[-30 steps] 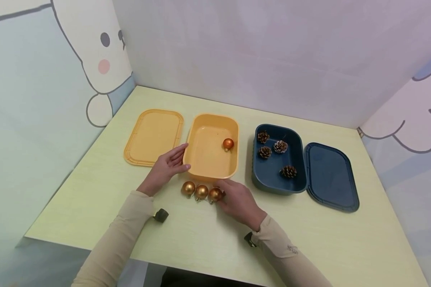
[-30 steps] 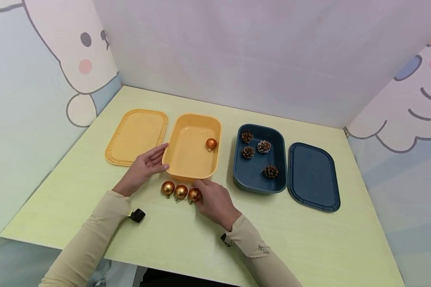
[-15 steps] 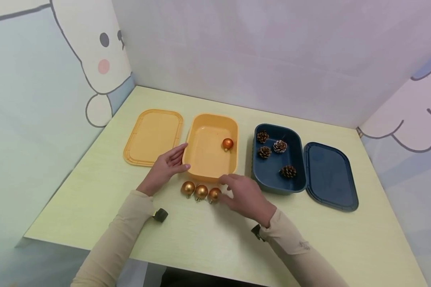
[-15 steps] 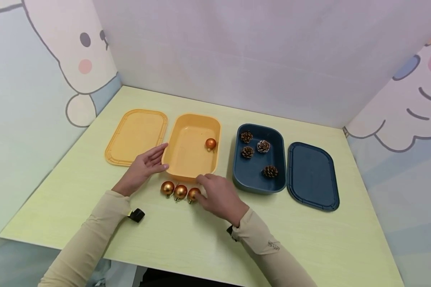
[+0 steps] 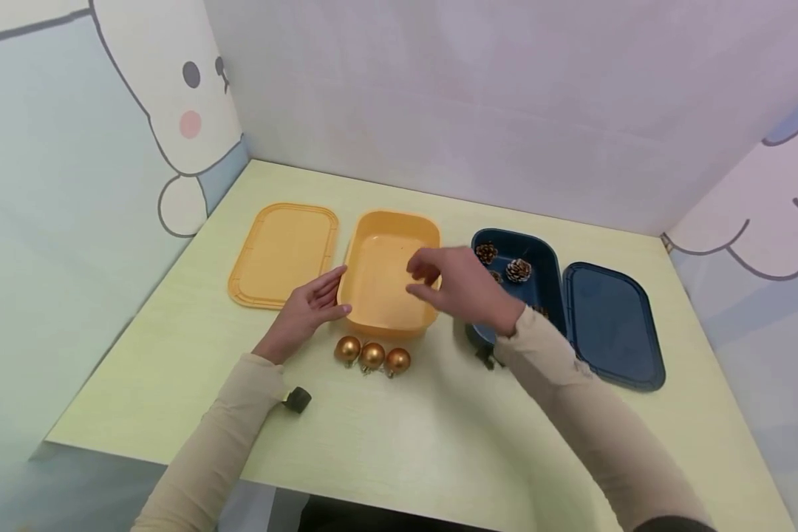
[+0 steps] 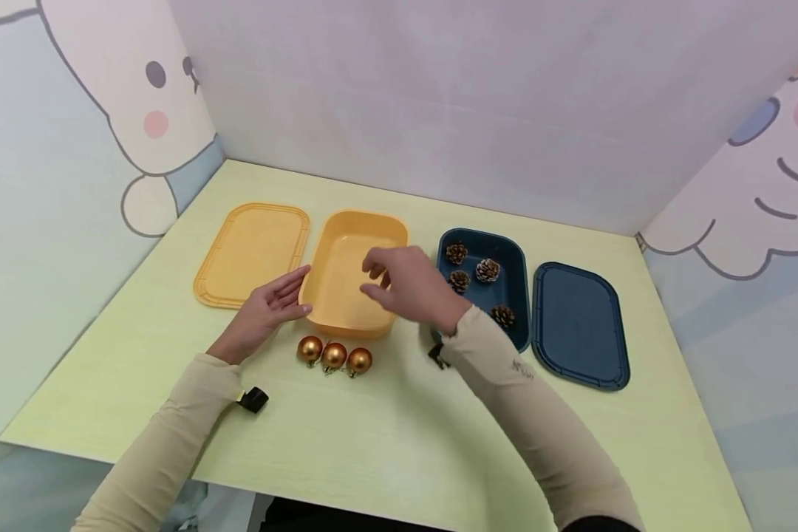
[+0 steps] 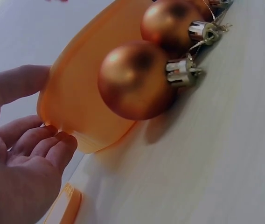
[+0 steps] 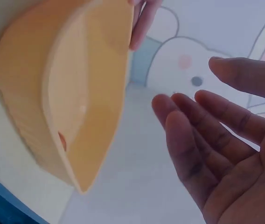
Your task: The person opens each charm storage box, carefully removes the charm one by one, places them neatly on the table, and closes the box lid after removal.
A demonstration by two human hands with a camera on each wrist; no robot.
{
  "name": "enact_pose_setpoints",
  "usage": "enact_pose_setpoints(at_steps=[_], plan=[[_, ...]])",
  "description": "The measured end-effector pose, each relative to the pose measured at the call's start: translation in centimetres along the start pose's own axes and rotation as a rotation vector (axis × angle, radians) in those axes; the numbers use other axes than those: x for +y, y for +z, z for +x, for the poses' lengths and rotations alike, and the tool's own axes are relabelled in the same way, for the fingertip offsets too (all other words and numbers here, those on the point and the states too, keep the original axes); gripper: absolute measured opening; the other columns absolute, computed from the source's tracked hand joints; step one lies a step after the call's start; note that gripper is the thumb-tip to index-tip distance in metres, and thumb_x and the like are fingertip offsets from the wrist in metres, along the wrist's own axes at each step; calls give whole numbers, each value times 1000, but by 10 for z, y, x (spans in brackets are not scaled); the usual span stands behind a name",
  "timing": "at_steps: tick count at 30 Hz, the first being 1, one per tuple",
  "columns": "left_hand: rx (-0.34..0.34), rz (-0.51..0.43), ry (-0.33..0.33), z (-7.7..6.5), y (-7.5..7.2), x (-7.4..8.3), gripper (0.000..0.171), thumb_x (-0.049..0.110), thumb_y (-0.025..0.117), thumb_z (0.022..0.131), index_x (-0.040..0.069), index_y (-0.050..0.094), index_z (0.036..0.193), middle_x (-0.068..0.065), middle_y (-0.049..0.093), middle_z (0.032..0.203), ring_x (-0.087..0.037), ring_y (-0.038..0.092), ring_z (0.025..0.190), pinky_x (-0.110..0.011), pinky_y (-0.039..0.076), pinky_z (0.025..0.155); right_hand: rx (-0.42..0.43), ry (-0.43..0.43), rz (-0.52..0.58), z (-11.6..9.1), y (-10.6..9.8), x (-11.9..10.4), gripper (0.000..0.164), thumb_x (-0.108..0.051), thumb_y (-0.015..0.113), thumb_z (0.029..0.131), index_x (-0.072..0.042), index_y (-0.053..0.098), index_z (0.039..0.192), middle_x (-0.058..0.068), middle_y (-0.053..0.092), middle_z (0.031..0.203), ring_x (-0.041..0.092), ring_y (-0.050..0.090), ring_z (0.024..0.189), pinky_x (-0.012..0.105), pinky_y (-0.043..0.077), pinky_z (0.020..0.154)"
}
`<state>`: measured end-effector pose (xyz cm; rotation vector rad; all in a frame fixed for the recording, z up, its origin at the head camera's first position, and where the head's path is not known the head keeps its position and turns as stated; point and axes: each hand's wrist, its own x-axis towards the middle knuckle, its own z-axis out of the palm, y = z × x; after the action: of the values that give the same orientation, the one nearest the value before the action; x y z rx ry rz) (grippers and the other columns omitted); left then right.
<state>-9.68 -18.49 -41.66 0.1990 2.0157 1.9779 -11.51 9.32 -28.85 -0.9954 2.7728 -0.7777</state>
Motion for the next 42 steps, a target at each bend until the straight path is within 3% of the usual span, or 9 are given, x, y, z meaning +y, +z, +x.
enact_pose_setpoints(at_steps=[5, 10, 15, 22, 26, 29, 33, 37, 42], plan=[[5, -9, -12, 0, -1, -2, 78, 24, 74, 92, 26, 32, 158, 6, 25, 168, -14, 24, 155, -26, 34, 121, -100, 106, 55, 39, -8, 25, 21, -19, 73, 93, -7, 69, 110, 7, 76, 100, 18, 72, 88, 33, 62, 78], [0, -19, -8, 0, -1, -3, 78, 23, 74, 93, 25, 32, 158, 6, 25, 167, -14, 24, 155, -25, 34, 120, -155, 204, -29, 72, -2, 49, 26, -18, 75, 90, -4, 69, 112, 11, 74, 105, 23, 68, 94, 34, 62, 82], [-2, -3, 1, 1, -1, -2, 78, 24, 74, 92, 26, 32, 158, 7, 26, 167, -14, 25, 155, -23, 34, 120, -234, 249, -104, 92, 7, 61, 32, -13, 75, 88, 0, 67, 116, 14, 68, 106, 27, 60, 93, 34, 57, 83], [-7, 39, -5, 1, -1, -1, 78, 29, 74, 92, 30, 32, 158, 7, 25, 167, -15, 26, 154, -24, 36, 119, -350, 295, -232, 105, 15, 68, 34, -6, 72, 85, -1, 67, 118, 15, 63, 111, 28, 55, 98, 36, 56, 88], [-7, 41, -9, 1, 0, -1, 78, 29, 75, 92, 30, 32, 158, 6, 24, 167, -16, 27, 154, -23, 35, 118, -385, 258, -297, 108, 21, 74, 27, -3, 71, 84, -1, 72, 111, 14, 67, 112, 27, 57, 97, 36, 58, 88], [-9, 32, -7, 1, 0, -2, 79, 28, 75, 92, 27, 31, 158, 5, 25, 167, -17, 27, 154, -23, 35, 118, -381, 201, -340, 109, 27, 80, 18, -4, 71, 83, -1, 75, 100, 13, 71, 106, 25, 59, 91, 34, 58, 82], [-6, 29, -1, 1, -1, -3, 80, 26, 75, 92, 25, 31, 159, 3, 25, 168, -18, 26, 154, -25, 34, 119, -343, 148, -405, 109, 34, 84, 1, -4, 71, 83, -4, 72, 82, 9, 69, 86, 22, 58, 79, 30, 53, 69], [-6, 38, 4, 0, 0, -2, 79, 26, 74, 92, 25, 31, 159, 1, 24, 168, -20, 26, 155, -30, 32, 121, -330, 154, -453, 109, 38, 83, 9, -4, 69, 84, -7, 67, 75, 6, 64, 76, 21, 57, 75, 27, 51, 64], [-5, 43, 8, 0, 0, -2, 79, 27, 74, 93, 24, 31, 159, 0, 24, 168, -20, 26, 155, -29, 32, 121, -331, 173, -461, 109, 37, 77, 7, -5, 70, 84, -7, 68, 77, 7, 67, 80, 22, 58, 77, 29, 53, 65]])
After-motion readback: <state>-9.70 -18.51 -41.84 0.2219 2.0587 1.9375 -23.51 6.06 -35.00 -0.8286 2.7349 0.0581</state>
